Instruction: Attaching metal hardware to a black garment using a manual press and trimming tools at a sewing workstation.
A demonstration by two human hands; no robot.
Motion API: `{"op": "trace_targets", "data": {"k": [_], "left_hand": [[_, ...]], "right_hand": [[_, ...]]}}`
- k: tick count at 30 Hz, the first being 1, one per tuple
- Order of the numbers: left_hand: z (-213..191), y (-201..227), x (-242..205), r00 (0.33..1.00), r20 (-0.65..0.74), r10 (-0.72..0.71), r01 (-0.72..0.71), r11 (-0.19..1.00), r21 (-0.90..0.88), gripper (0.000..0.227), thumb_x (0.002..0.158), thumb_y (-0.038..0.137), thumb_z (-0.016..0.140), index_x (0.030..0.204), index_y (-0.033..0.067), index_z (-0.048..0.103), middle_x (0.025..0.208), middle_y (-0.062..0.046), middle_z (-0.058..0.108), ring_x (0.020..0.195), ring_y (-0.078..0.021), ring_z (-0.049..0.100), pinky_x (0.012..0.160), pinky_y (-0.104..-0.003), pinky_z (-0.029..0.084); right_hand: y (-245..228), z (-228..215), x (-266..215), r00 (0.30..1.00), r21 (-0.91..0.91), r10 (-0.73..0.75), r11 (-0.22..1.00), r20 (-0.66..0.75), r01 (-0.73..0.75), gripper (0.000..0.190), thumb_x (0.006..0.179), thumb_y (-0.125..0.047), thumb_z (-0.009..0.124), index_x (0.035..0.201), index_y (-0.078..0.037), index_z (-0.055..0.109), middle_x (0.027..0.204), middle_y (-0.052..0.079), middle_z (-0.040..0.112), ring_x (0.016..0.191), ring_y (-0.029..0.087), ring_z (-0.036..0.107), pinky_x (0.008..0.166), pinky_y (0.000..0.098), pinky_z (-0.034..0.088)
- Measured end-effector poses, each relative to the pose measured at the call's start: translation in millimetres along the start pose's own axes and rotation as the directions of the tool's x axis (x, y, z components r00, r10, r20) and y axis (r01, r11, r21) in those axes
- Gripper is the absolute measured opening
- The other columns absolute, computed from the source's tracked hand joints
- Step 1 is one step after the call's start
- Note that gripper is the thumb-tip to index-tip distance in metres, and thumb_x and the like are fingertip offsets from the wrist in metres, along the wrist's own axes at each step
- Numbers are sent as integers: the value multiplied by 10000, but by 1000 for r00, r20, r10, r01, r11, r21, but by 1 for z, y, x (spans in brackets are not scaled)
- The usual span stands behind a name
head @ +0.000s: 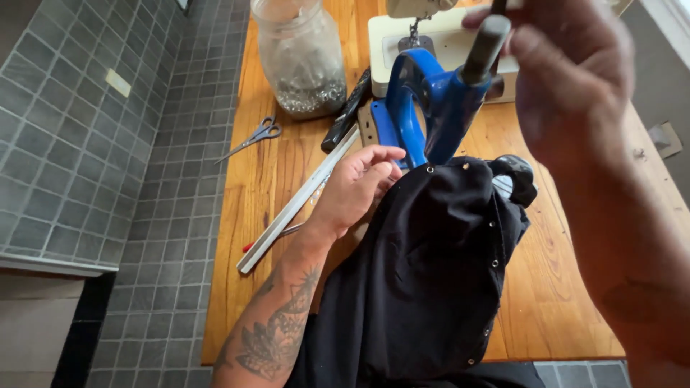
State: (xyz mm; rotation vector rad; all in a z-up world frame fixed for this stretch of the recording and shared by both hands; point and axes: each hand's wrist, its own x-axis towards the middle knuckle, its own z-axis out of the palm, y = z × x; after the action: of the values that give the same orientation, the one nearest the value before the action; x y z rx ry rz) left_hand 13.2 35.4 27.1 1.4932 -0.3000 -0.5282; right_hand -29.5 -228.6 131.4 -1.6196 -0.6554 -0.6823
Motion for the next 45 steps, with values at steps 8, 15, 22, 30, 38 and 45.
{"op": "trace_targets", "data": {"k": [8, 15, 22, 30, 38, 45], "left_hand": [[-25, 3, 4, 986, 105, 128, -116, 987, -113, 544, 1116, 200, 571, 1637, 47, 575, 1231, -144, 756, 970, -268, 858, 893, -366, 681], [-61, 16, -5, 921, -91, 380, -295, 829, 475, 381, 1114, 289, 639, 1401, 97, 802, 1196, -64, 778, 867, -163, 841, 779, -293, 783], [-77, -16, 1, 992, -113, 52, 89, 342, 935, 90, 1056, 237, 868, 1107, 240, 943, 1211, 0, 889, 1006, -146, 839, 829, -319, 711], [-73, -38, 14, 997, -57, 56, 39, 278, 960, 137, 1006, 304, 922, 1100, 210, 956, 1079, -10, 928, 1022, -202, 866, 1005, -437, 708], [-67, -18, 7, 996, -77, 52, 58, 298, 953, 141, 1129, 286, 812, 1125, 213, 933, 1112, -12, 926, 902, -129, 865, 767, -264, 705], [10, 5, -1, 734, -21, 679, -542, 603, 585, 66, 997, 41, 910, 1013, 100, 885, 947, -30, 887, 864, -128, 818, 838, -295, 640]], "right_hand": [[53, -6, -99, 893, -340, 449, 837, -20, -428, 543, 1241, -476, 508, 1593, -81, 627, 1437, 79, 675, 1367, 213, 632, 1247, 411, 468], [42, 0, -123, 846, -526, 532, 712, -29, -466, 208, 1025, -261, 925, 1133, -98, 854, 1015, 16, 788, 930, 142, 701, 853, 310, 529], [17, -9, -127, 929, -347, 261, 924, 262, -161, 137, 957, -192, 894, 1015, -77, 847, 758, -38, 627, 717, 146, 477, 950, 368, 387], [14, -6, -122, 910, -223, 135, 974, 391, -49, 184, 949, -183, 881, 1107, -89, 896, 675, -34, 571, 637, 157, 473, 906, 390, 400], [11, -7, -121, 913, -212, 117, 977, 390, -35, 134, 963, -178, 865, 1053, -80, 881, 677, -20, 548, 625, 187, 449, 900, 397, 420], [13, -12, -118, 922, -202, 81, 979, 379, -3, 137, 978, -179, 862, 1028, -51, 855, 681, 11, 556, 608, 226, 441, 878, 411, 438]]}}
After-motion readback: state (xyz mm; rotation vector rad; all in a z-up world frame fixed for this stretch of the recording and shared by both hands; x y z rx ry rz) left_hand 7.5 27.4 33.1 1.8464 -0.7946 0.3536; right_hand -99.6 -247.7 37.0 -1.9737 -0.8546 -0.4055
